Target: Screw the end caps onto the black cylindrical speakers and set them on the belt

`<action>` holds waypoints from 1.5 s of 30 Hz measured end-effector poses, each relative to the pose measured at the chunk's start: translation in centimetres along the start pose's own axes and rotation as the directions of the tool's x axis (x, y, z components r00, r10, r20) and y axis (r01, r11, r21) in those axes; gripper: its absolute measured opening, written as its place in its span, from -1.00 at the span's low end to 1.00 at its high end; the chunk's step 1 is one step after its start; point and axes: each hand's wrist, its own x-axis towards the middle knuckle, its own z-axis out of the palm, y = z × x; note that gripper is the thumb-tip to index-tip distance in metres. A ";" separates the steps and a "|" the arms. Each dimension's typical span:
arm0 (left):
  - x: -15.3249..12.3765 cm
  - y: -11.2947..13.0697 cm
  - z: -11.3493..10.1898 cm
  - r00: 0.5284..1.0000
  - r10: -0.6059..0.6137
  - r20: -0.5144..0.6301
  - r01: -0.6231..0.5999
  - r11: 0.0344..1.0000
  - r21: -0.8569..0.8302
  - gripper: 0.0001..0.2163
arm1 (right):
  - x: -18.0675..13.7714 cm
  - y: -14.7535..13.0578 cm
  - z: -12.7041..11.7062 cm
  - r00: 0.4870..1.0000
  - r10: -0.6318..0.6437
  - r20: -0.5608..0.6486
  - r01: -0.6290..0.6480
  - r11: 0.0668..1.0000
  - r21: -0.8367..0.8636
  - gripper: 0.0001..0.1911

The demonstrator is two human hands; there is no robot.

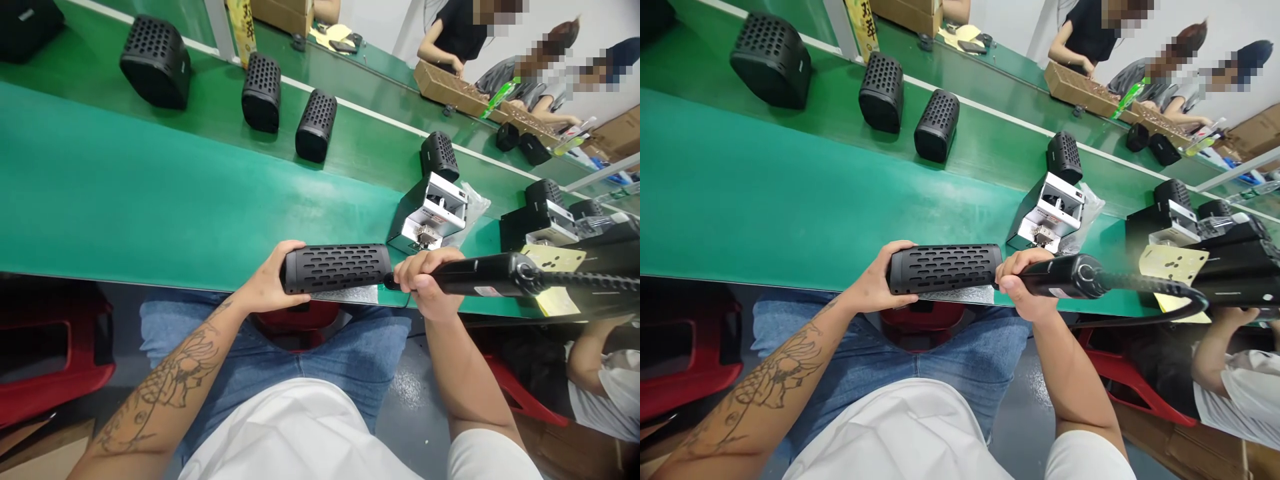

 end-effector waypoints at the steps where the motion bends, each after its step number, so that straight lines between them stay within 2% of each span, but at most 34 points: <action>1: 0.0 0.0 -0.1 1.000 0.000 0.006 0.000 1.000 0.007 0.07 | -0.1 0.0 0.1 1.000 0.003 0.005 -0.003 1.000 0.008 -0.52; 6: -0.1 -0.1 -0.3 0.999 0.045 0.011 -0.045 0.998 0.040 0.05 | 0.1 -0.5 0.0 1.000 -0.006 -0.028 0.006 1.000 0.026 -0.56; 9: -0.2 0.1 0.6 0.999 0.043 0.004 -0.043 0.998 0.039 0.07 | 1.5 -0.8 -2.0 0.984 0.007 -0.177 -0.012 1.000 -0.028 -0.49; 11: -0.2 0.3 1.5 0.997 0.072 -0.012 -0.071 0.997 0.025 0.06 | 3.2 -0.5 -4.0 0.943 -0.042 -0.331 0.010 0.995 -0.096 -0.45; 13: -0.1 0.4 2.2 0.993 0.108 -0.044 -0.107 0.994 0.016 0.05 | 5.1 0.4 -6.3 0.877 -0.143 -0.459 0.058 0.979 -0.195 -0.43; 15: -0.2 0.4 2.7 0.988 0.135 -0.076 -0.134 0.991 0.025 0.04 | 6.6 1.8 -8.3 0.819 -0.248 -0.517 0.088 0.945 -0.314 -0.39; 16: -0.2 0.4 2.9 0.985 0.148 -0.089 -0.145 0.989 0.033 0.04 | 7.1 2.6 -9.1 0.813 -0.273 -0.514 0.077 0.926 -0.370 -0.37; 18: -0.3 0.2 3.0 0.978 0.175 -0.117 -0.170 0.984 0.054 0.03 | 7.5 4.1 -10.3 0.837 -0.268 -0.477 0.035 0.897 -0.441 -0.35; 21: -0.5 0.1 3.1 0.967 0.204 -0.156 -0.194 0.978 0.076 0.04 | 7.0 5.3 -11.0 0.887 -0.195 -0.419 -0.011 0.898 -0.440 -0.40; 23: -0.5 0.1 3.2 0.966 0.204 -0.157 -0.194 0.978 0.078 0.05 | 6.6 5.3 -10.9 0.880 -0.200 -0.432 -0.002 0.906 -0.424 -0.40; 26: -0.3 0.0 3.4 0.970 0.196 -0.145 -0.187 0.980 0.071 0.07 | 6.1 3.7 -9.8 0.856 -0.212 -0.471 0.009 0.918 -0.397 -0.35; 28: -0.2 -0.1 3.5 0.970 0.201 -0.139 -0.195 0.979 0.062 0.07 | 5.4 1.7 -8.1 0.855 -0.201 -0.478 0.031 0.940 -0.341 -0.38; 30: -0.2 -0.2 3.6 0.970 0.206 -0.130 -0.201 0.978 0.047 0.08 | 4.3 -0.5 -5.7 0.883 -0.175 -0.435 0.070 0.966 -0.248 -0.41; 34: -0.1 -0.1 3.7 0.978 0.176 -0.116 -0.174 0.984 0.025 0.09 | 1.4 -3.5 0.0 0.962 -0.123 -0.245 0.107 0.991 -0.078 -0.47; 37: -0.1 0.2 3.6 0.981 0.150 -0.120 -0.151 0.988 0.000 0.08 | 0.3 -3.6 3.2 0.981 -0.105 -0.162 0.099 0.994 -0.041 -0.49; 39: 0.0 0.5 3.6 0.984 0.135 -0.116 -0.137 0.990 -0.011 0.08 | 0.4 -3.0 4.4 0.987 -0.087 -0.137 0.083 0.996 -0.033 -0.49; 45: 0.3 0.9 3.7 0.989 0.112 -0.094 -0.114 0.993 -0.017 0.10 | 1.1 -1.0 5.3 0.995 -0.047 -0.093 0.047 0.999 -0.001 -0.49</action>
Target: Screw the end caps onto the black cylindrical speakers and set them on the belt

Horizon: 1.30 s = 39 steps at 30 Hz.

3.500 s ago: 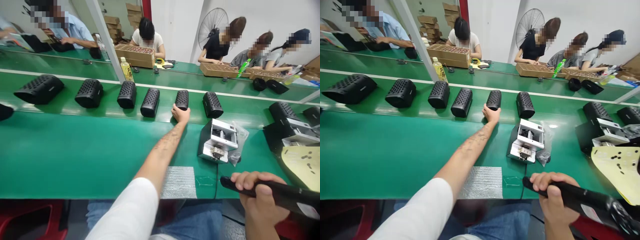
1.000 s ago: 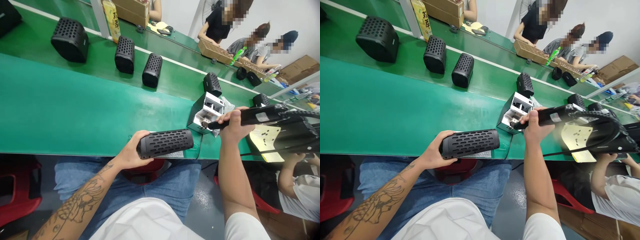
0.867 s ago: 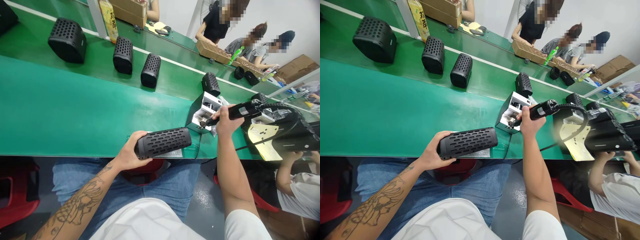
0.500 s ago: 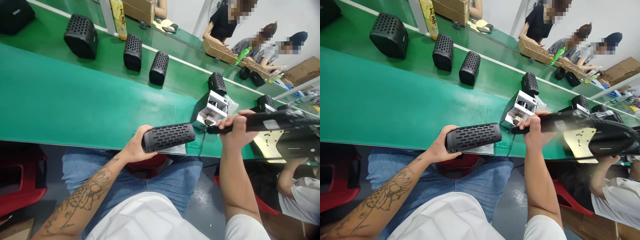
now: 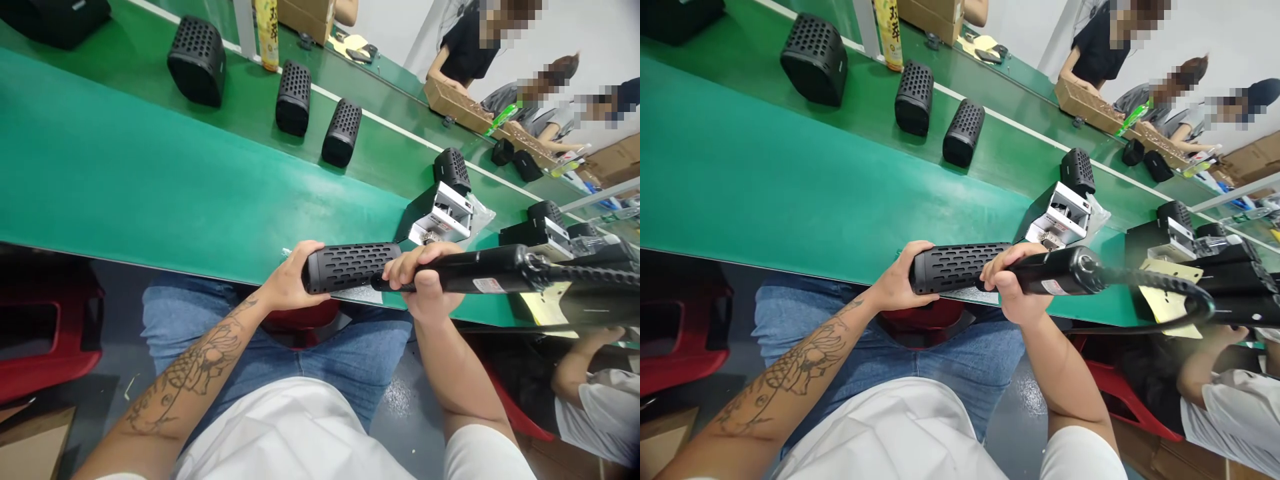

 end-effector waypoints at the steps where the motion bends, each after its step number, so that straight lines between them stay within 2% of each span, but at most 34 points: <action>1: 0.0 0.0 0.0 1.000 0.006 -0.001 -0.006 1.000 0.001 0.11 | 0.0 0.2 0.0 1.000 0.012 0.005 -0.012 1.000 -0.008 -0.49; 5: 0.0 -0.2 0.2 1.000 -0.006 0.011 0.005 1.000 0.029 0.14 | -0.2 0.5 -0.4 0.997 0.067 0.045 -0.066 0.998 -0.024 -0.47; 14: -0.2 -0.2 0.4 1.000 -0.008 -0.011 0.008 0.998 0.057 0.13 | 0.0 0.4 -0.4 0.968 0.053 0.245 -0.079 0.992 0.097 -0.58; 22: -0.3 -0.6 0.1 0.998 0.058 -0.037 -0.054 0.994 0.092 0.11 | -1.1 1.2 -0.4 0.963 0.111 0.247 -0.128 0.990 0.055 -0.56; 25: -0.6 -1.0 0.3 0.995 0.070 -0.067 -0.061 0.990 0.126 0.12 | -0.2 1.0 -1.5 0.983 0.078 0.164 -0.089 0.994 0.062 -0.57; 27: -0.7 -1.2 0.4 0.992 0.094 -0.085 -0.081 0.986 0.145 0.12 | 1.6 1.0 -3.6 1.000 0.023 -0.016 -0.023 1.000 -0.008 -0.55; 29: -0.8 -1.3 0.6 0.988 0.118 -0.100 -0.101 0.982 0.159 0.11 | 4.0 1.6 -6.7 0.965 -0.089 -0.245 0.045 0.983 -0.178 -0.54; 31: -0.9 -1.3 0.6 0.985 0.131 -0.111 -0.112 0.980 0.165 0.11 | 6.2 2.9 -10.1 0.898 -0.213 -0.385 0.057 0.924 -0.378 -0.51; 33: -0.9 -1.3 0.5 0.985 0.130 -0.113 -0.110 0.980 0.164 0.10 | 7.8 4.6 -13.1 0.858 -0.259 -0.444 0.025 0.884 -0.467 -0.48; 35: -0.9 -1.4 0.5 0.987 0.122 -0.108 -0.105 0.982 0.158 0.10 | 8.2 6.3 -15.3 0.861 -0.230 -0.454 -0.018 0.879 -0.477 -0.45; 39: -0.9 -1.5 0.5 0.989 0.107 -0.103 -0.091 0.985 0.147 0.11 | 7.3 7.7 -16.7 0.885 -0.186 -0.427 -0.016 0.904 -0.428 -0.43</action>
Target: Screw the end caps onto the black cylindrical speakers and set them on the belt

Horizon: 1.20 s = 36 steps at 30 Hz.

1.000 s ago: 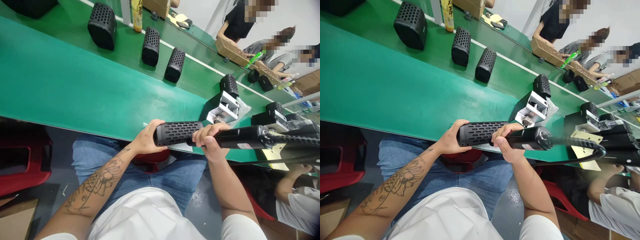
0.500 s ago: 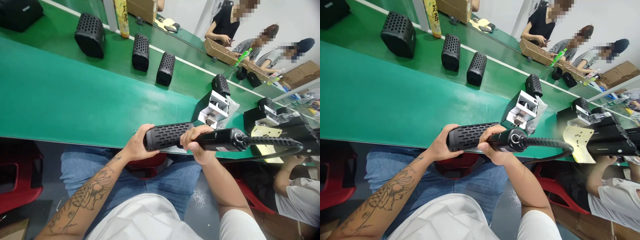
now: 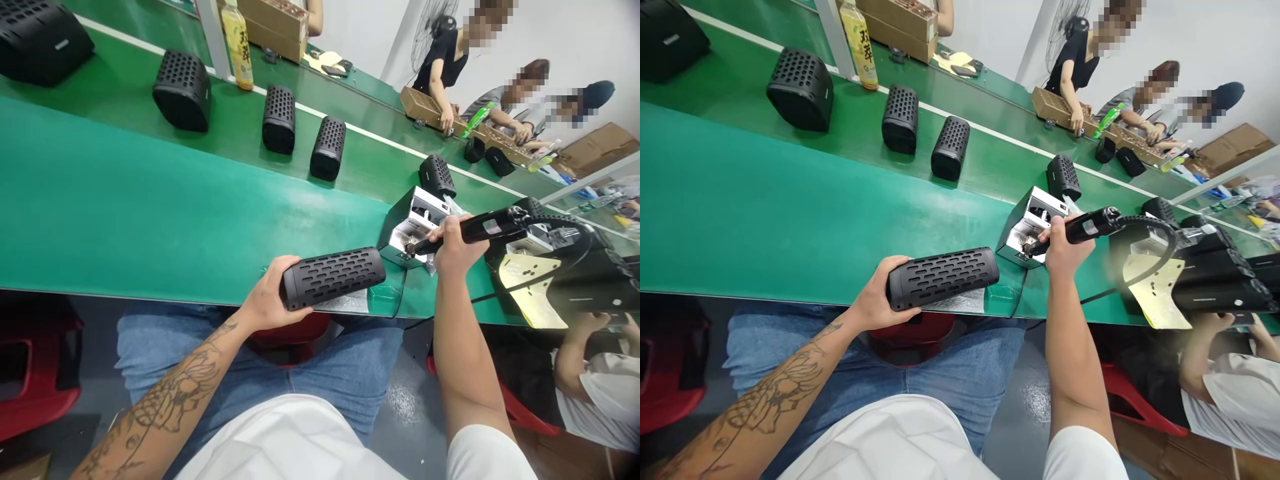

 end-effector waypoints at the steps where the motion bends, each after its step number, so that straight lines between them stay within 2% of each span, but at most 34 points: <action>1: 0.0 0.0 0.0 1.000 -0.006 0.001 0.006 1.000 -0.001 0.13 | -0.3 -0.3 -0.1 1.000 -0.001 0.004 0.001 1.000 0.014 -0.43; 3: 0.1 0.1 0.1 1.000 -0.024 0.010 0.024 1.000 -0.004 0.14 | -1.2 -1.9 0.0 1.000 0.006 0.010 -0.006 0.999 0.037 -0.45; 6: 0.3 0.3 0.2 0.999 -0.040 0.033 0.041 0.999 -0.015 0.13 | -3.3 -6.2 0.8 0.999 0.011 0.032 -0.016 0.989 0.150 -0.47; 9: 0.6 0.5 0.1 0.998 -0.026 0.054 0.027 0.999 -0.026 0.14 | -6.8 -11.5 2.5 0.983 -0.006 0.183 -0.059 0.935 0.349 -0.47; 12: 0.8 0.6 0.0 0.998 -0.006 0.066 0.008 0.999 -0.039 0.14 | -10.6 -15.5 5.0 0.915 -0.085 0.394 -0.135 0.857 0.498 -0.54; 15: 0.9 0.9 0.0 0.998 -0.007 0.070 0.011 0.998 -0.056 0.13 | -13.3 -17.4 7.8 0.843 -0.119 0.524 -0.221 0.813 0.539 -0.58; 18: 1.1 1.2 0.1 0.995 -0.056 0.077 0.061 0.996 -0.065 0.13 | -14.5 -17.5 10.1 0.811 -0.090 0.579 -0.272 0.817 0.509 -0.54; 21: 1.2 1.4 0.2 0.993 -0.092 0.074 0.097 0.993 -0.071 0.14 | -15.0 -16.6 11.2 0.798 -0.057 0.600 -0.298 0.828 0.475 -0.47; 26: 1.3 1.6 0.4 0.991 -0.104 0.083 0.110 0.991 -0.070 0.14 | -15.8 -14.8 11.1 0.746 0.031 0.665 -0.350 0.869 0.351 -0.42; 31: 1.4 1.8 0.5 0.991 -0.097 0.093 0.104 0.992 -0.077 0.10 | -16.0 -14.4 11.0 0.729 0.103 0.676 -0.368 0.892 0.261 -0.36; 36: 1.5 1.9 0.8 0.990 -0.111 0.083 0.117 0.991 -0.070 0.10 | -16.2 -13.9 11.1 0.658 0.101 0.746 -0.407 0.881 0.240 -0.30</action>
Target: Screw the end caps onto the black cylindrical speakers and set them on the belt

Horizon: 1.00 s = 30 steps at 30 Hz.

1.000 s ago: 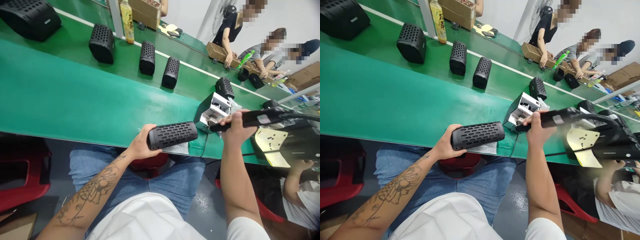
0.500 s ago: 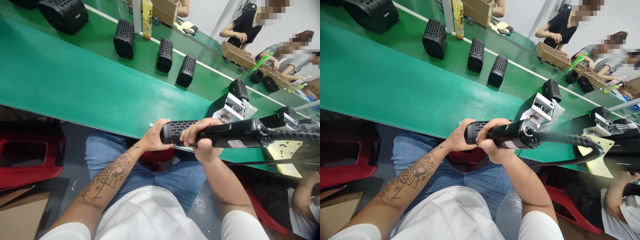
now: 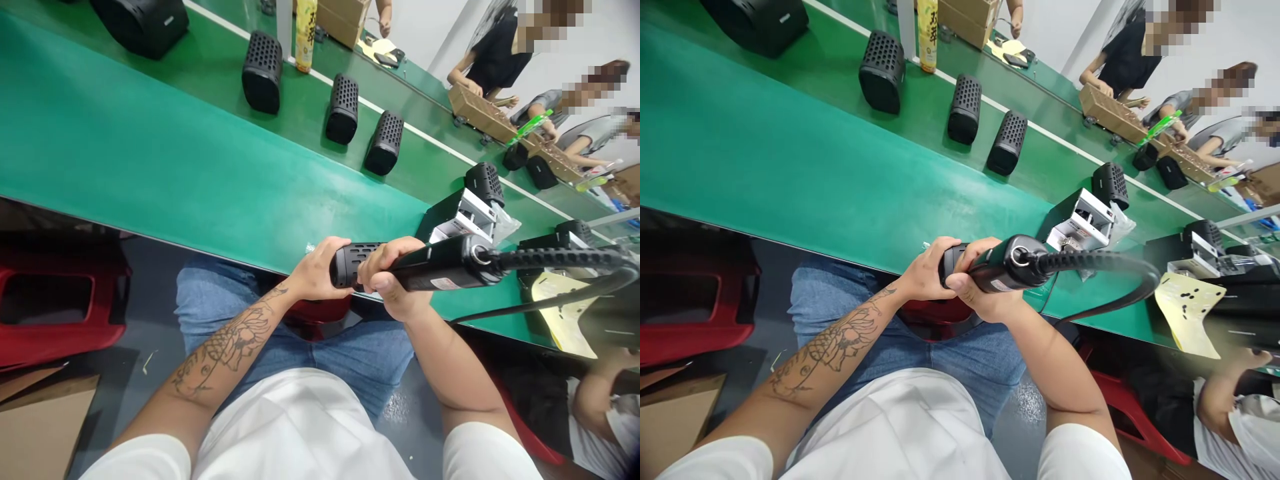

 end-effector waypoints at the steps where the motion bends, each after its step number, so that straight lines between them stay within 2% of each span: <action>1: 0.0 0.0 0.1 1.000 -0.009 0.000 0.009 1.000 0.002 0.10 | 0.0 0.1 0.0 1.000 0.004 0.010 -0.004 1.000 0.001 -0.30; 11: 0.4 -0.8 -0.1 1.000 -0.005 -0.023 0.005 0.999 0.035 0.06 | 0.2 0.9 1.0 1.000 -0.017 0.008 0.016 1.000 0.004 -0.23; 13: -0.1 -0.9 0.3 0.998 0.019 -0.063 -0.015 0.997 0.069 0.07 | 0.1 0.5 1.1 1.000 -0.020 0.000 0.020 1.000 0.015 -0.24; 15: -1.7 -0.3 1.5 0.986 0.037 -0.165 -0.013 0.990 0.140 0.11 | -0.1 -0.5 0.6 0.998 -0.066 -0.008 0.066 0.995 0.074 -0.29; 18: -6.0 1.9 4.8 0.909 0.033 -0.414 0.083 0.963 0.258 0.23 | -0.2 -2.6 -2.4 0.972 -0.206 -0.114 0.223 0.962 0.158 -0.42; 20: -9.6 3.8 7.4 0.858 -0.010 -0.513 0.167 0.951 0.261 0.33 | 0.3 -3.7 -6.1 0.921 -0.269 -0.281 0.297 0.953 0.059 -0.48; 21: -11.3 4.8 8.6 0.859 -0.041 -0.510 0.186 0.953 0.238 0.33 | 0.8 -3.9 -8.3 0.879 -0.291 -0.379 0.299 0.953 -0.038 -0.49; 24: -14.4 6.8 10.7 0.928 -0.061 -0.368 0.126 0.980 0.157 0.29 | 2.7 -3.1 -15.2 0.732 -0.354 -0.582 0.188 0.926 -0.327 -0.40; 26: -14.1 7.5 10.6 0.983 0.047 -0.179 -0.028 0.993 0.110 0.29 | 3.8 -1.6 -18.9 0.679 -0.376 -0.631 0.105 0.900 -0.424 -0.32; 27: -13.2 7.8 10.0 0.989 0.134 -0.062 -0.129 0.988 0.081 0.29 | 4.3 -0.6 -20.3 0.664 -0.381 -0.643 0.080 0.892 -0.446 -0.30; 28: -11.7 7.9 9.1 0.972 0.229 0.056 -0.232 0.971 0.051 0.28 | 4.5 0.3 -21.4 0.658 -0.381 -0.650 0.066 0.889 -0.454 -0.28; 30: -7.3 8.2 6.6 0.889 0.378 0.257 -0.396 0.918 0.020 0.24 | 4.8 1.9 -22.6 0.657 -0.373 -0.655 0.059 0.892 -0.449 -0.28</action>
